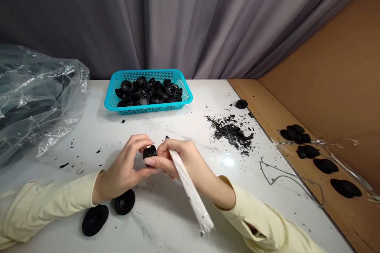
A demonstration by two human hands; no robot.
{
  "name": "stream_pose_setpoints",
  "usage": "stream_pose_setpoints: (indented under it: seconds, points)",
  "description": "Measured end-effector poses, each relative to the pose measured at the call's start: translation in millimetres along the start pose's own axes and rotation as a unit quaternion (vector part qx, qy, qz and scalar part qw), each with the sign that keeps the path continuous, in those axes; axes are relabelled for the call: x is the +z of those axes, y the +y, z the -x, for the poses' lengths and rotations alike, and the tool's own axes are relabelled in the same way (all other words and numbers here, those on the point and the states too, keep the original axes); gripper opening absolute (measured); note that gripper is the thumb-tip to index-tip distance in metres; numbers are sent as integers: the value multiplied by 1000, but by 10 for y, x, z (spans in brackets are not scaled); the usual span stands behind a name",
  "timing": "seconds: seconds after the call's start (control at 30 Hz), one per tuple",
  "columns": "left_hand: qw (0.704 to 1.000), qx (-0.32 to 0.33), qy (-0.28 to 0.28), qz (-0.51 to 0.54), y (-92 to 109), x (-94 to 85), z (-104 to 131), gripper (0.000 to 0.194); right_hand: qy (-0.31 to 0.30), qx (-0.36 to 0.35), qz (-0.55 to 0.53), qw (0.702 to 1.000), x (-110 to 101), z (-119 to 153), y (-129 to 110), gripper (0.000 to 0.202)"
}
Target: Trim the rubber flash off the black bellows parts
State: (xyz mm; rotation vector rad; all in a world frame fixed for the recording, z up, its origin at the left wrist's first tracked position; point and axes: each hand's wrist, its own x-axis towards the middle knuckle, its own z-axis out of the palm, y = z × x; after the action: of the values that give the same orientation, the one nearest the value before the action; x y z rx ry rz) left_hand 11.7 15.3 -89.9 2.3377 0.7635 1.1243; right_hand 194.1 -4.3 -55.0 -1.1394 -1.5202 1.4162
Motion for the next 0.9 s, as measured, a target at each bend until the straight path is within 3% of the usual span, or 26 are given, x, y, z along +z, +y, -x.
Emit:
stream_pose_setpoints:
  seconds: [0.1,0.4,0.6,0.9]
  points:
    - [1000,15,-11,-4,12,-10,-13,30,1,5,-7,1000,-8,14,-62,36]
    - [998,-25,-4,55,37,-32,-54,26,-27,81,-6,996,-51,4,-246,42]
    - [994,-68,-11,91,27,-41,-48,19,-58,76,-81,992,-80,5,-97,36]
    - [986,-87,-11,141,35,-34,-65,9,-92,141,-227,959,-95,-33,-4,29]
